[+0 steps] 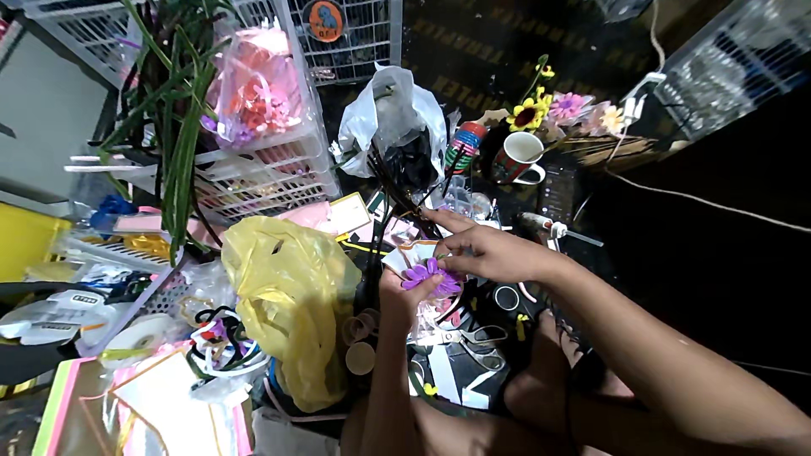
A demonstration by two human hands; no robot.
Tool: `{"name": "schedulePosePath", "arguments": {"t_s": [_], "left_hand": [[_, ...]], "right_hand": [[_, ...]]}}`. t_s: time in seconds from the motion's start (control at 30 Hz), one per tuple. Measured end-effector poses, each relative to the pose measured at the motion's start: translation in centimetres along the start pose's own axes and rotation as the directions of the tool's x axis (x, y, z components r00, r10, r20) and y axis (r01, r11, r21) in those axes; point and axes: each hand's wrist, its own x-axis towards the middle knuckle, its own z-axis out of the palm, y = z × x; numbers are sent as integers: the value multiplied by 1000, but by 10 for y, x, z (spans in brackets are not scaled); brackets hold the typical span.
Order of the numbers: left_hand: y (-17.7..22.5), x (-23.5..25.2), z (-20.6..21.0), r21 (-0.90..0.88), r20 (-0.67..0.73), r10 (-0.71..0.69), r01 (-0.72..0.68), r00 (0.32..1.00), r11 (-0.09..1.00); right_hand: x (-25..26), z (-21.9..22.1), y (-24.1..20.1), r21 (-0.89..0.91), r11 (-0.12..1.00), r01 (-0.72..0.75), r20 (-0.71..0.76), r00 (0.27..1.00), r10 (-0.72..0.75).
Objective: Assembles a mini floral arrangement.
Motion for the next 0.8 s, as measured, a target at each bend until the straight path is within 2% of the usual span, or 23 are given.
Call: {"name": "schedulePosePath", "arguments": {"t_s": [0.07, 0.23, 0.37, 0.53, 0.63, 0.73, 0.8], "left_hand": [[1, -1, 1, 33, -21, 30, -29, 999, 999], [-2, -1, 0, 50, -45, 81, -79, 996, 996], [-3, 1, -2, 63, -49, 95, -92, 994, 994], [-1, 1, -6, 43, 115, 12, -17, 993, 999], [-12, 4, -5, 24, 152, 111, -116, 982, 993], [-16, 8, -1, 69, 71, 214, -218, 974, 973], [-16, 7, 1, 97, -6, 261, -259, 965, 961]], "right_hand": [[1, -2, -2, -28, 1000, 15, 5, 1000, -15], [4, -4, -6, 130, 990, -52, 82, 996, 41], [5, -2, -5, 145, 988, -46, 67, 997, 37], [0, 0, -1, 10, 1000, 24, -174, 984, -22], [-6, 2, 0, 17, 999, 30, -287, 958, -24], [-22, -3, 7, 14, 1000, -5, -422, 907, 10], [-41, -7, 19, 77, 995, -67, -553, 828, 99]]}}
